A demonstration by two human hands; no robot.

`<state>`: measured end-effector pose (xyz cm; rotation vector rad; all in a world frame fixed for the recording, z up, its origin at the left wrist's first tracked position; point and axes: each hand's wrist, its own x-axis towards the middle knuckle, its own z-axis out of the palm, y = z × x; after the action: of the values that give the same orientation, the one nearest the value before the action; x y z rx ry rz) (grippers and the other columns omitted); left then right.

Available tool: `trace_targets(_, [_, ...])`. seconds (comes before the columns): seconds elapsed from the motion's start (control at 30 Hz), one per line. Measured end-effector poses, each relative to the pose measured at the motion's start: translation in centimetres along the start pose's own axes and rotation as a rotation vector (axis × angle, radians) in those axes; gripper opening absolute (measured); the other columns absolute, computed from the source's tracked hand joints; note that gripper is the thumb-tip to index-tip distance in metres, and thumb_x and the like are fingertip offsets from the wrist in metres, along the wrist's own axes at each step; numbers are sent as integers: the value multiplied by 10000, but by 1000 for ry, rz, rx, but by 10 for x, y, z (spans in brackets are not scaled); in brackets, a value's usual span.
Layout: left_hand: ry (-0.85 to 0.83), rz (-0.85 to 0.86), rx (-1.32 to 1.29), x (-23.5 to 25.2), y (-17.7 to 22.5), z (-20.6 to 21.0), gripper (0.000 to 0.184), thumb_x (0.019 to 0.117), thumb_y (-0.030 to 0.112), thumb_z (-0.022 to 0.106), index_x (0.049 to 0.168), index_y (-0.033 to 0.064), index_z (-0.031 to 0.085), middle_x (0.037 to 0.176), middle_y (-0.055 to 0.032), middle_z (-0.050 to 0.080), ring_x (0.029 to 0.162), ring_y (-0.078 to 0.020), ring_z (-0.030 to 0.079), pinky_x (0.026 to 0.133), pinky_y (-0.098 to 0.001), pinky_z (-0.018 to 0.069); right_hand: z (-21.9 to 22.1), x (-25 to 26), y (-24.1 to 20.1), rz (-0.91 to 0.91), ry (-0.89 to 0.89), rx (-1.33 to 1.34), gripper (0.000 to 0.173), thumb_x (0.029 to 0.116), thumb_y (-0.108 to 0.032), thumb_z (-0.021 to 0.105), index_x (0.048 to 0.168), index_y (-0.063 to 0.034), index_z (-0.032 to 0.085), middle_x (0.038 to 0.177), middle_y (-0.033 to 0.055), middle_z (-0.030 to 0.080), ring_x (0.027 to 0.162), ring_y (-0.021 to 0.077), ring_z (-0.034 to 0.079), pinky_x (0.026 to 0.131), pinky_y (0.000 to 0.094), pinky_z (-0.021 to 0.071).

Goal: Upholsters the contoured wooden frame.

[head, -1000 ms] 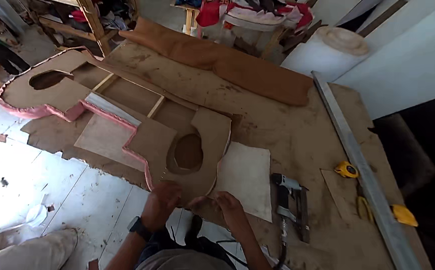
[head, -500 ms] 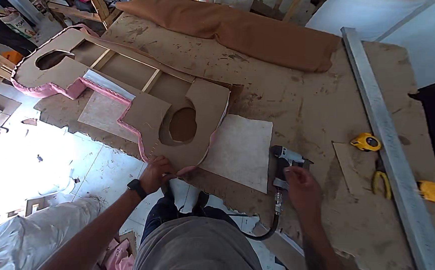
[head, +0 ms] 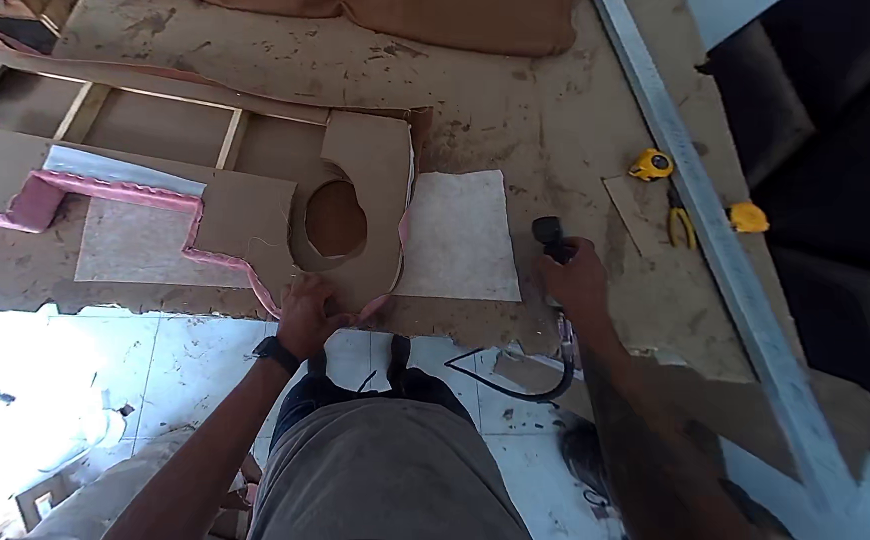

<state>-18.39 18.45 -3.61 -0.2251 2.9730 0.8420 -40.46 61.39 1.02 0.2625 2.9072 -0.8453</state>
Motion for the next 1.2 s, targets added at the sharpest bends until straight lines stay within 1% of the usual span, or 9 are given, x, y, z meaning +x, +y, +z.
trace_targets(0.07, [-20,62,38,5,-8,-2,402,766,660,792,949,308,725,1002,101,650,1060,-164,569,919,-476,441,-17,-59,-20,4,-25,77,444,987,-410,589,1300,-96,568,919,175,686,750,361,683,645,628,553])
trace_targets(0.13, [-42,130,39,9,-13,-5,357,816,634,764,931,298,730,960,89,648,1017,-175,575,889,-467,450,-17,-132,-46,-13,-93,251,383,1050,-424,546,1145,-80,685,751,120,682,563,276,634,538,514,568])
trace_targets(0.23, [-96,155,43,12,-11,-10,309,859,598,739,921,296,725,951,74,644,1015,-196,574,886,-480,451,15,-219,-84,-60,-236,321,290,1002,-382,634,1078,-109,697,718,78,690,534,234,637,515,450,577])
trace_targets(0.33, [-133,138,30,13,-12,-10,269,885,560,720,947,298,726,1001,69,652,1053,-196,569,919,-492,437,56,-265,-114,-137,-279,287,248,926,-399,741,1019,-172,703,693,-10,680,550,153,648,525,387,592])
trace_targets(0.47, [-105,160,26,13,-14,-8,272,902,554,697,941,285,709,987,60,629,1048,-201,559,915,-488,429,86,-274,-138,-185,-256,124,238,928,-452,727,940,-215,705,681,-62,666,565,83,637,520,362,576])
trace_targets(0.73, [-101,141,29,14,-13,-6,253,912,529,689,945,280,714,974,69,636,1019,-183,565,896,-462,424,94,-271,-145,-160,-317,-9,269,978,-465,658,918,-204,681,614,-20,618,465,137,584,410,392,503])
trace_targets(0.9, [-102,144,33,13,-14,-5,244,908,514,695,951,274,714,975,61,637,1017,-191,566,880,-463,421,101,-272,-152,-117,-314,-9,271,973,-452,652,915,-189,677,660,-21,628,578,134,629,540,425,543])
trace_targets(1.07, [-85,138,33,14,-11,-9,275,896,540,716,939,268,719,963,59,643,1006,-187,575,885,-463,432,98,-287,-157,-111,-328,60,297,988,-468,640,938,-178,676,622,0,616,493,162,597,449,417,513])
trace_targets(1.2, [-101,131,51,15,-10,-10,293,900,557,707,951,270,720,968,56,642,1014,-189,575,883,-465,426,112,-287,-163,-143,-334,49,250,977,-431,647,948,-186,682,682,-30,643,607,128,644,560,416,556])
